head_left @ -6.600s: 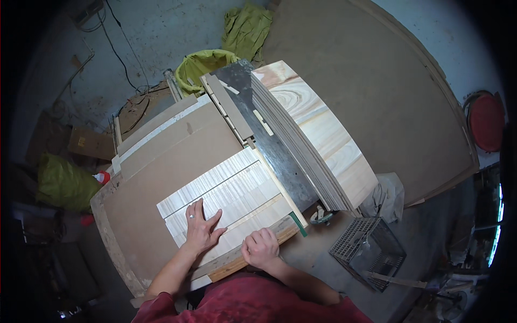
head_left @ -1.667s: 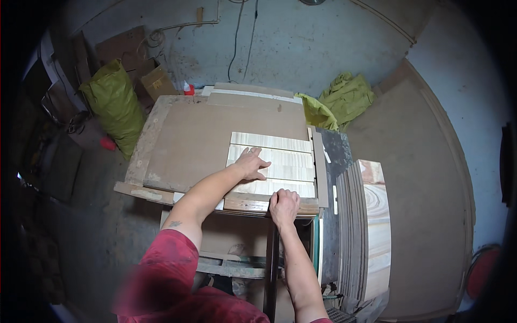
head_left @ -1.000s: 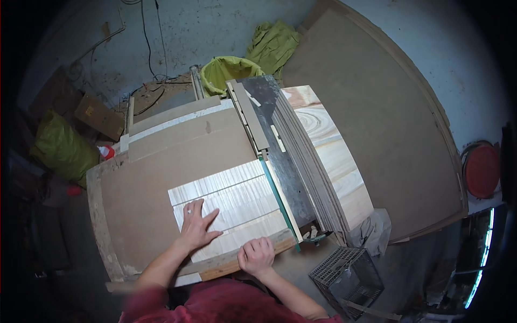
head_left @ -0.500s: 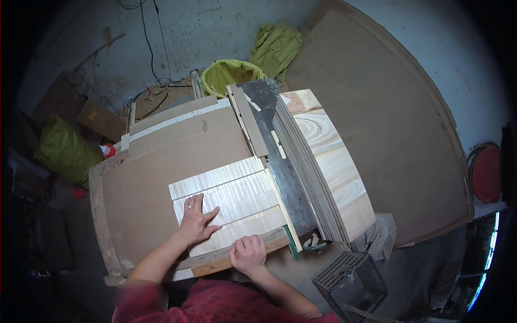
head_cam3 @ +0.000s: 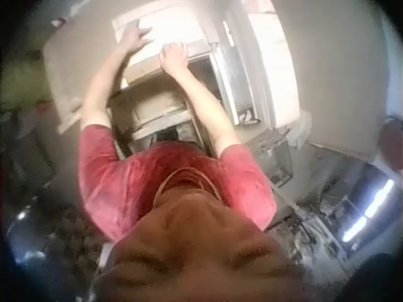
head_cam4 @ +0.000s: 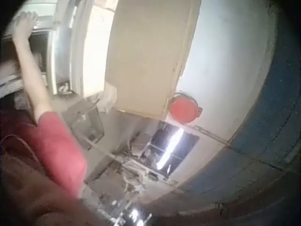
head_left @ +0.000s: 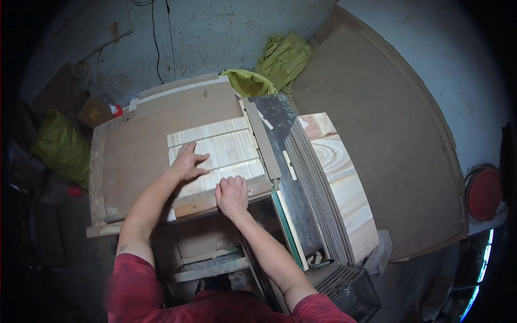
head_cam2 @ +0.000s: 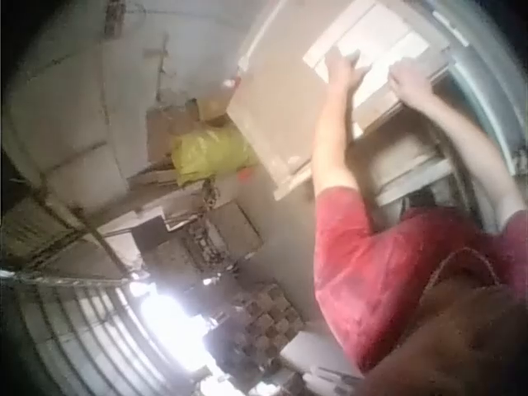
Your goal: Cutting small pieces of wood using a table saw.
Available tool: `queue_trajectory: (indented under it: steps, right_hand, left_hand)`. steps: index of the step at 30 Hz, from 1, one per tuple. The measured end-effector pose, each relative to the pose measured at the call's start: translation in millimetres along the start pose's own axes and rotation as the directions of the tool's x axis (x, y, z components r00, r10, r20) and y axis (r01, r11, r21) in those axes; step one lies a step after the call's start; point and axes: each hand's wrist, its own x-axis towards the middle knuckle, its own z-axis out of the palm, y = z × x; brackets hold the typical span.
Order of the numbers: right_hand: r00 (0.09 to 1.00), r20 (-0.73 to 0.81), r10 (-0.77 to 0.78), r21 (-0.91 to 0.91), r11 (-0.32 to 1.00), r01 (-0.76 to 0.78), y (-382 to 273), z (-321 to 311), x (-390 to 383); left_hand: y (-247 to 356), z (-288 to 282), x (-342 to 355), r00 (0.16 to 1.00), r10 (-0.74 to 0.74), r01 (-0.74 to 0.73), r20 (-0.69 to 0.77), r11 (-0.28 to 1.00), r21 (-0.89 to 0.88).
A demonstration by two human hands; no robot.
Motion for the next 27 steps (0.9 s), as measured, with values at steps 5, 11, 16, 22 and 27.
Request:
queue_trajectory:
  steps: [5,11,16,22,27]
  right_hand:
    - [0.996,0.087,0.013,0.001,1.000,-0.013,8,17,30]
    - [0.996,0.079,0.036,-0.008,0.999,-0.035,6,2,-7]
    - [0.998,0.060,0.010,0.015,1.000,-0.011,-8,-42,-77]
    - [0.999,0.031,0.012,0.007,1.000,-0.012,-18,-111,-181]
    - [1.000,0.019,-0.002,0.021,1.000,0.002,-26,-156,-260]
  left_hand:
    - [-12,-6,28,0.992,-0.117,0.117,0.057,0.993,0.004]
    - [12,5,0,0.994,-0.091,0.092,0.054,0.996,-0.014]
    - [60,20,-69,1.000,-0.024,0.024,-0.001,1.000,-0.010]
    - [152,26,-162,1.000,-0.001,-0.001,-0.026,0.997,-0.072]
    - [204,35,-243,0.998,-0.039,0.029,-0.053,0.985,-0.169]
